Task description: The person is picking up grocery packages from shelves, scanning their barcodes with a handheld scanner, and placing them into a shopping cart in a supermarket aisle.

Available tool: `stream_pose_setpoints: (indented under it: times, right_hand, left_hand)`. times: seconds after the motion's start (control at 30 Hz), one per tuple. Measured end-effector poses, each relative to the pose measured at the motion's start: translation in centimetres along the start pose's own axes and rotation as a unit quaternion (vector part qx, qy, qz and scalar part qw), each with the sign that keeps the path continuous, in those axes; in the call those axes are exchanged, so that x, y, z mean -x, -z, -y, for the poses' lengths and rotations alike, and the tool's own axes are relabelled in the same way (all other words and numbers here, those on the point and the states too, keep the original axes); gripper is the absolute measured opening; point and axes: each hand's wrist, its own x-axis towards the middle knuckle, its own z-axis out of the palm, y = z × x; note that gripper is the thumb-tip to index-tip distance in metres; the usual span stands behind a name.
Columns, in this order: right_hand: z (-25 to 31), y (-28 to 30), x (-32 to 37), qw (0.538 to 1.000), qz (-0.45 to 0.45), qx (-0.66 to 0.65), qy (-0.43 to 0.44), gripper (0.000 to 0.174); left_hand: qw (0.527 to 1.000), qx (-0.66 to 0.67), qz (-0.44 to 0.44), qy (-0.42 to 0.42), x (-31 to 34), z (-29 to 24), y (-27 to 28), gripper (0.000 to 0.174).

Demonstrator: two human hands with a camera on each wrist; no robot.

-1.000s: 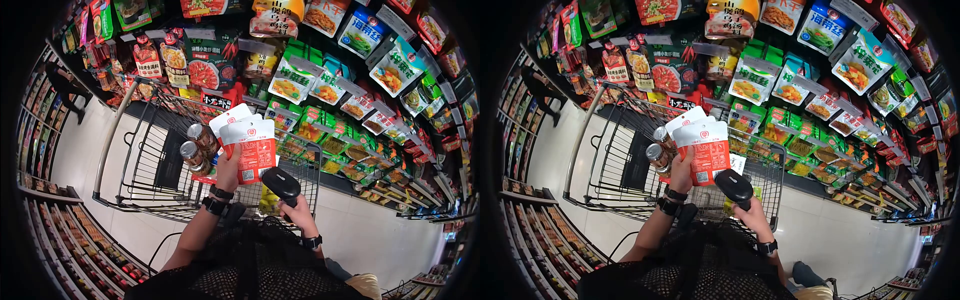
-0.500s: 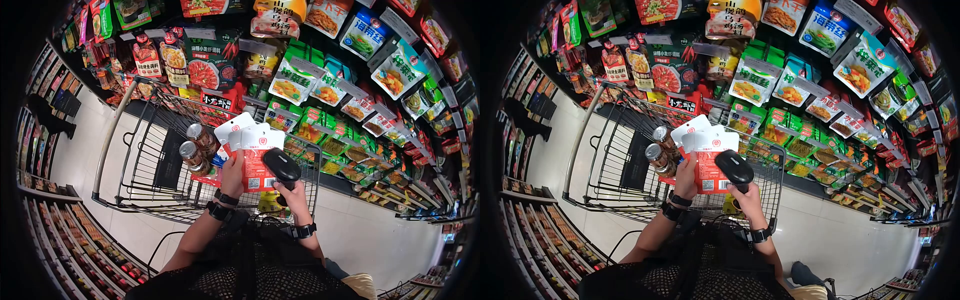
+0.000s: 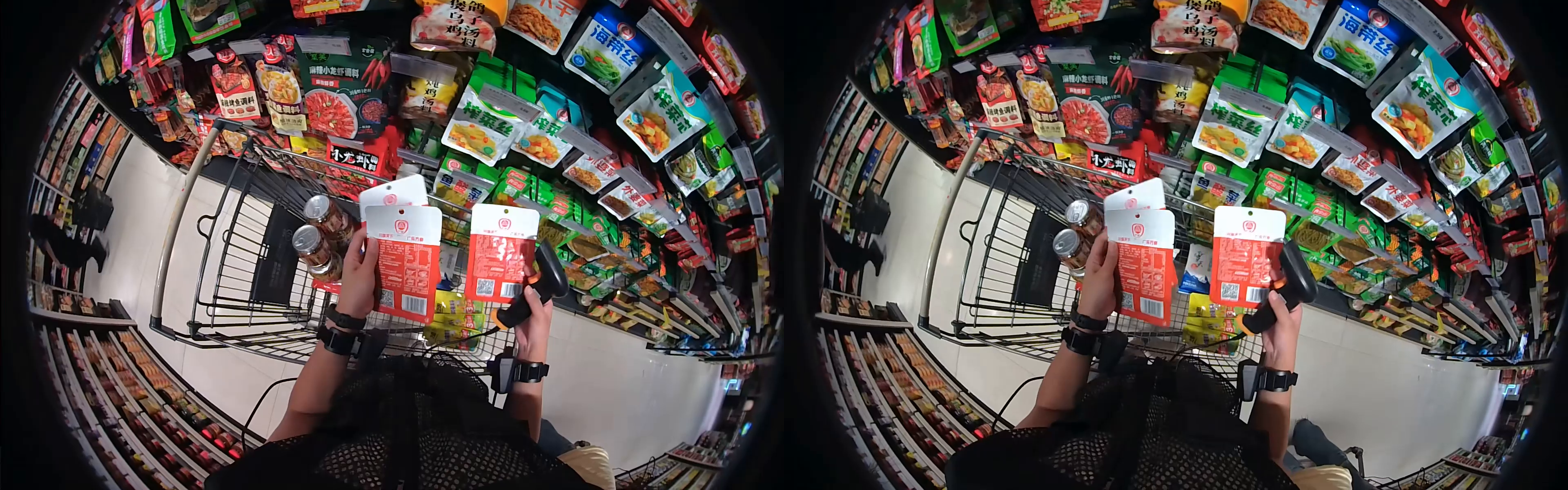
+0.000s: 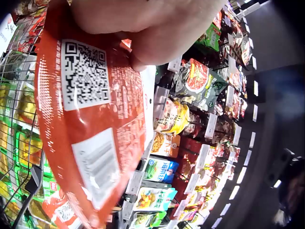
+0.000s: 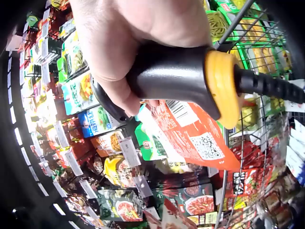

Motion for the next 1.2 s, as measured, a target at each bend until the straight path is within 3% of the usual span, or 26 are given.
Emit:
stream_pose_setpoints:
  times: [0.07,0.1,0.23,0.33,0.53,0.6,0.73,0.8,0.87,0.93,0.97,1.13,1.2]
  right_hand:
    - [-0.7,-0.2,-0.3,1.0,0.0,-0.019,-0.017,0.047]
    - [-1.6,-0.6,-0.4,0.999,0.018,-0.035,-0.013,0.047]
    - [-3.8,-3.4,0.7,0.992,0.072,-0.09,-0.051,0.047]
    - [-3.6,-4.6,1.1,0.987,0.105,-0.106,-0.065,0.052]
    - [-3.2,-5.2,0.5,0.974,0.12,-0.108,-0.157,0.043]
    - [-4.2,-4.1,0.0,0.975,0.114,-0.103,-0.161,0.044]
    - [-3.8,-3.3,0.7,0.985,0.105,0.054,-0.127,0.03]
    - [-2.5,-2.8,1.7,0.974,0.127,0.15,-0.11,0.029]
    - [-0.4,-2.9,3.5,0.939,0.175,0.261,-0.142,0.027]
    - [-1.2,-2.0,4.6,0.914,0.248,0.269,-0.177,0.024]
    - [-1.7,-2.6,5.5,0.917,0.221,0.27,-0.194,0.02]
    - [-3.4,-2.9,6.4,0.917,0.207,0.294,-0.172,0.022]
    - [-2.9,-2.3,6.1,0.93,0.191,0.272,-0.155,0.023]
  left_hand:
    - [0.998,0.054,-0.036,0.011,1.0,-1.1,-2.5,0.047]
    - [0.997,0.062,-0.016,0.043,0.6,0.7,-1.5,0.059]
    - [0.998,0.027,-0.017,0.055,0.9,4.4,-2.1,0.046]
    - [0.993,-0.013,-0.002,0.116,1.0,5.0,-1.3,0.036]
    - [0.978,0.114,-0.003,0.175,1.0,4.0,-1.6,0.031]
    - [0.977,0.131,0.016,0.166,0.8,4.3,-1.3,0.03]
    - [0.991,0.065,-0.009,0.113,0.1,5.9,-0.2,0.03]
    - [0.993,-0.03,-0.118,0.01,-0.7,6.3,0.4,0.029]
    - [0.99,-0.051,-0.129,-0.034,-0.9,5.2,0.1,0.028]
    - [0.977,-0.119,-0.145,-0.101,-1.1,4.8,-0.2,0.03]
    - [0.975,-0.124,-0.146,-0.113,-1.2,4.8,-0.7,0.031]
    - [0.978,-0.132,-0.127,-0.105,-0.9,5.4,-0.8,0.035]
    - [0.99,0.018,-0.13,-0.051,-0.8,5.4,-0.5,0.032]
